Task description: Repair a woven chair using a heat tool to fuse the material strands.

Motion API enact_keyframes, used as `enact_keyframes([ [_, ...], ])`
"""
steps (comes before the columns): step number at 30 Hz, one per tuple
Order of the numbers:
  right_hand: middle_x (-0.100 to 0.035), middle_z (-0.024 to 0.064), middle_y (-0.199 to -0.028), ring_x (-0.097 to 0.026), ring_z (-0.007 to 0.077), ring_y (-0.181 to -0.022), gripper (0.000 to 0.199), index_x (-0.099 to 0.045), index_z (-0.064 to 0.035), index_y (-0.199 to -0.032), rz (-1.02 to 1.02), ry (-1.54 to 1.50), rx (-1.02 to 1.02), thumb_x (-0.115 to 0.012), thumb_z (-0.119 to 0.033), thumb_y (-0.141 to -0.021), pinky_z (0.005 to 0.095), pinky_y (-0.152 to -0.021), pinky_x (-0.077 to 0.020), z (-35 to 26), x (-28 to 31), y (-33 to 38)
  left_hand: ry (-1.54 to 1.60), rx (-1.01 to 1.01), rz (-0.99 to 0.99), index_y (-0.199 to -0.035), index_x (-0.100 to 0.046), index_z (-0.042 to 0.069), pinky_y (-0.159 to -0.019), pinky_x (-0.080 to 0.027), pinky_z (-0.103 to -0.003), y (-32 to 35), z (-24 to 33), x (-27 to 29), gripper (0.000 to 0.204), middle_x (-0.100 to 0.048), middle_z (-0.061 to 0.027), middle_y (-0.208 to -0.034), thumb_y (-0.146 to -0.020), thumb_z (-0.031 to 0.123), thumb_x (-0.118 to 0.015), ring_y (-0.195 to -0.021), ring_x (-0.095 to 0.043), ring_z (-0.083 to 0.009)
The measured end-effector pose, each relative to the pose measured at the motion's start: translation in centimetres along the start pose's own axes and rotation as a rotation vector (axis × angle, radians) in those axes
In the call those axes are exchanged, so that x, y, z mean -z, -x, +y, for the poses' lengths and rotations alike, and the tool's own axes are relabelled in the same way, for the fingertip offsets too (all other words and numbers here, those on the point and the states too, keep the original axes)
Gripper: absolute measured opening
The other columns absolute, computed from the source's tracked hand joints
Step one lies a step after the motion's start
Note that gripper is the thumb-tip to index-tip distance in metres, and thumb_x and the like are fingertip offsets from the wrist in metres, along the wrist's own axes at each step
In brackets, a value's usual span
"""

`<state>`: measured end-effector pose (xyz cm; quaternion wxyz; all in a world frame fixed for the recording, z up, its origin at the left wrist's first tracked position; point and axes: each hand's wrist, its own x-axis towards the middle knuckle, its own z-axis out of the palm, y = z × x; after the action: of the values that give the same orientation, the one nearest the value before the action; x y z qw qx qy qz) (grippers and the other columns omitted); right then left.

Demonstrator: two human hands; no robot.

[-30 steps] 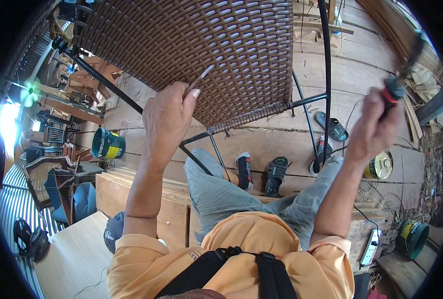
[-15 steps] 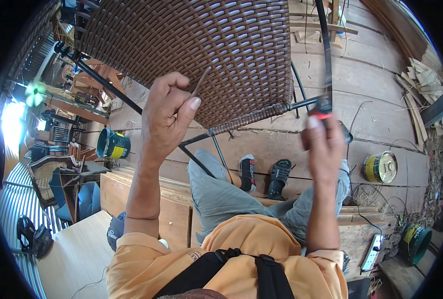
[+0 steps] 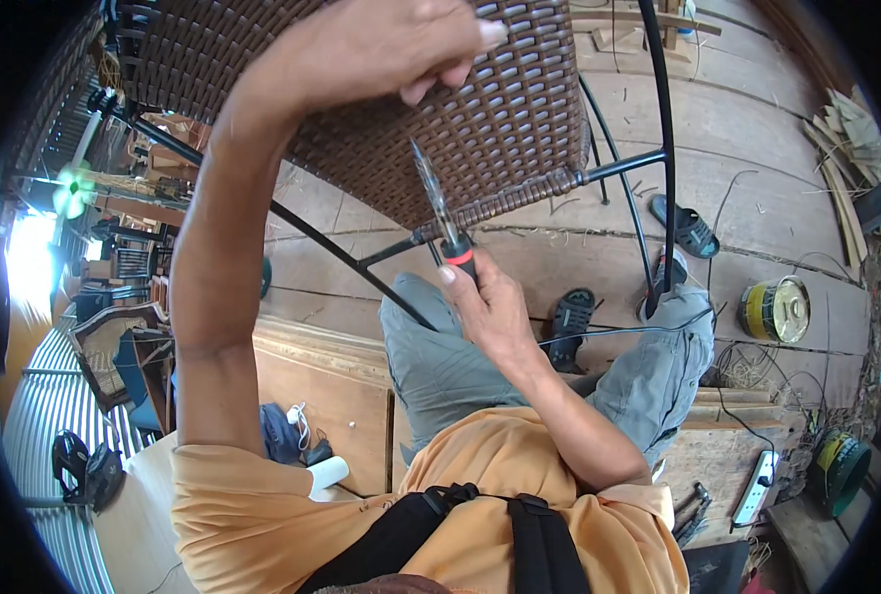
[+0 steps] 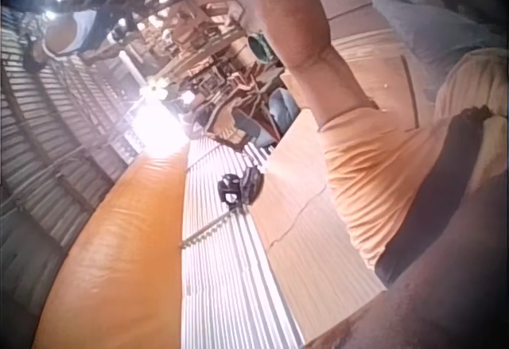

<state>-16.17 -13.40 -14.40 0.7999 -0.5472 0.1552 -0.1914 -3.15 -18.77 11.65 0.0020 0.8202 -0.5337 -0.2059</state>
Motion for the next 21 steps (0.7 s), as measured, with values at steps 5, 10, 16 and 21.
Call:
enact_keyframes([
  [5, -0.049, -0.001, -0.062, -0.045, 0.0056, -0.051, 0.021, -0.05, -0.005, -0.086, -0.093, 0.02, -0.016, -0.052, -0.024, -0.095, 0.0204, -0.046, -0.0365, -0.5, -1.1, 0.3, -0.094, -0.105, -0.049, -0.063, -0.06, -0.002, -0.051, -0.046, -0.031, -1.4, -0.2, 0.5, 0.041, -0.058, -0.0073, -0.057, -0.09, 0.025, -0.044, -0.048, -0.054, -0.0154],
  [10, -0.05, -0.0023, -0.059, -0.046, 0.0038, -0.051, 0.021, -0.052, -0.0047, -0.089, -0.097, -0.117, -0.066, -0.056, -0.025, -0.093, 0.0203, -0.045, -0.038, -1.5, -1.8, 0.2, -0.272, -0.052, -0.047, -0.063, -0.062, -0.002, -0.046, -0.044, -0.033, -1.4, 1.4, 0.0, 0.039, -0.057, -0.008, -0.054, -0.09, 0.022, -0.044, -0.045, -0.053, -0.0175],
  [16, -0.048, -0.0034, -0.059, -0.044, 0.0029, -0.049, 0.019, -0.053, -0.0048, -0.095, -0.122, -0.225, -0.064, -0.054, -0.024, -0.094, 0.0186, -0.043, -0.0356, -1.9, -2.9, 0.4, -0.132, -0.231, -0.08, -0.069, -0.062, -0.004, -0.04, -0.041, -0.032, -2.5, 0.1, -0.4, 0.028, -0.057, -0.0086, -0.056, -0.087, 0.013, -0.048, -0.044, -0.053, -0.018],
  [21, -0.046, -0.0031, -0.058, -0.042, 0.0034, -0.047, 0.018, -0.053, -0.0045, -0.096, -0.1, -0.239, -0.065, -0.053, -0.022, -0.095, 0.0193, -0.041, -0.0335, -2.0, -2.5, 0.2, 0.042, -0.271, -0.09, -0.068, -0.061, -0.005, -0.042, -0.043, -0.033, -4.2, -1.0, -0.7, 0.028, -0.058, -0.0095, -0.058, -0.086, 0.013, -0.049, -0.045, -0.054, -0.0187],
])
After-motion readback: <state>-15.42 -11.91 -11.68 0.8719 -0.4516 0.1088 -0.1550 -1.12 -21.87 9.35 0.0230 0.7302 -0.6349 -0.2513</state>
